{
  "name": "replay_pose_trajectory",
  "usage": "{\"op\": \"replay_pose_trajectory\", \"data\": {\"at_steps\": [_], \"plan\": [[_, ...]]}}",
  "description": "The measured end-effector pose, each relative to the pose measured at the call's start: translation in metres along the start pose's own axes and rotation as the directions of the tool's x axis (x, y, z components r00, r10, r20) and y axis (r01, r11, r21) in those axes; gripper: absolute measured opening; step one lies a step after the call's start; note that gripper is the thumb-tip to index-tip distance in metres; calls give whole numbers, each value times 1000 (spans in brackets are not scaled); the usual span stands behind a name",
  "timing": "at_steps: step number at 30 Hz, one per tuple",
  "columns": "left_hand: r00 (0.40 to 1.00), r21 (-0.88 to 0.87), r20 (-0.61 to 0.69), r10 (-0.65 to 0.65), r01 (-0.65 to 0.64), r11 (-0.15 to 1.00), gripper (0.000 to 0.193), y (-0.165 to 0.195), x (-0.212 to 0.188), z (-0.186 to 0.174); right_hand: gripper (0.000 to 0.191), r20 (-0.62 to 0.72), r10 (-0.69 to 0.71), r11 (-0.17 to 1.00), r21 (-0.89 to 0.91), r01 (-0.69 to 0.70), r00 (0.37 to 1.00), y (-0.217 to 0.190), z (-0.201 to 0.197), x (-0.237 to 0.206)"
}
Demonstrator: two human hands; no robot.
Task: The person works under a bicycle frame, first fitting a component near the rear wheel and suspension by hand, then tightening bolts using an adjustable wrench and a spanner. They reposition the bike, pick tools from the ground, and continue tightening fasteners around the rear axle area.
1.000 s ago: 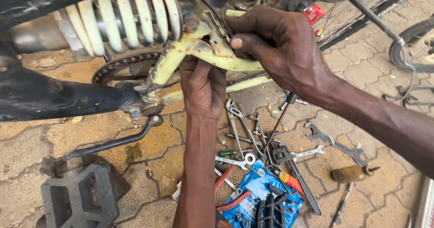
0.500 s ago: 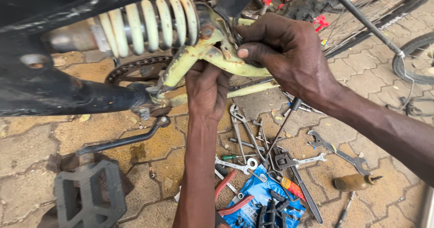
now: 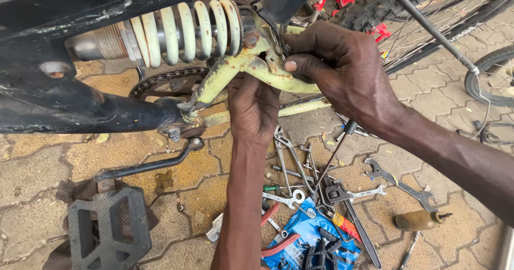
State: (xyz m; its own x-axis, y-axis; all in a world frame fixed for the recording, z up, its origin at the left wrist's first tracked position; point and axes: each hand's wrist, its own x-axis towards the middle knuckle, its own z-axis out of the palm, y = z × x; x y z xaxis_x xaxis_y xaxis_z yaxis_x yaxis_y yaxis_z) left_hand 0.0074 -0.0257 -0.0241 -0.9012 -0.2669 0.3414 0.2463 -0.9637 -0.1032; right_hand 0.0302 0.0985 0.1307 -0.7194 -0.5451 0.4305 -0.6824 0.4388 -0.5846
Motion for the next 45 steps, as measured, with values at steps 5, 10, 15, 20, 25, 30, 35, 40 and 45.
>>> {"op": "replay_pose_trajectory", "data": {"at_steps": [5,10,15,20,25,30,35,40,45], "plan": [[999,230,45,12,-21,973,26,0,0,-2,26,7,-3,1000,23,3,1000,0,1,0],[999,99,14,-42,41,994,18,2,2,-3,25,3,12,1000,-11,-12,1000,1,1,3],[998,264,-25,49,-41,964,23,0,3,0,25,31,-37,999,-24,37,999,1,-2,7],[1000,88,18,-14,12,996,25,1,1,0,25,27,1,999,-45,0,1000,1,-2,7],[1000,258,18,15,-19,966,18,0,4,-3,26,26,29,1000,6,-29,999,1,-1,6],[998,100,-11,-65,66,993,18,3,3,-3,24,21,18,999,-31,-17,1000,0,-1,6],[998,329,-35,44,-30,944,26,0,3,1,25,19,0,1000,-7,0,1000,0,-1,5],[1000,108,13,15,-16,994,25,-2,0,1,25,12,-10,998,-54,10,1000,2,0,5],[995,263,29,100,-104,959,19,-5,3,-3,25,18,-49,998,-48,50,999,3,-1,4]]}}
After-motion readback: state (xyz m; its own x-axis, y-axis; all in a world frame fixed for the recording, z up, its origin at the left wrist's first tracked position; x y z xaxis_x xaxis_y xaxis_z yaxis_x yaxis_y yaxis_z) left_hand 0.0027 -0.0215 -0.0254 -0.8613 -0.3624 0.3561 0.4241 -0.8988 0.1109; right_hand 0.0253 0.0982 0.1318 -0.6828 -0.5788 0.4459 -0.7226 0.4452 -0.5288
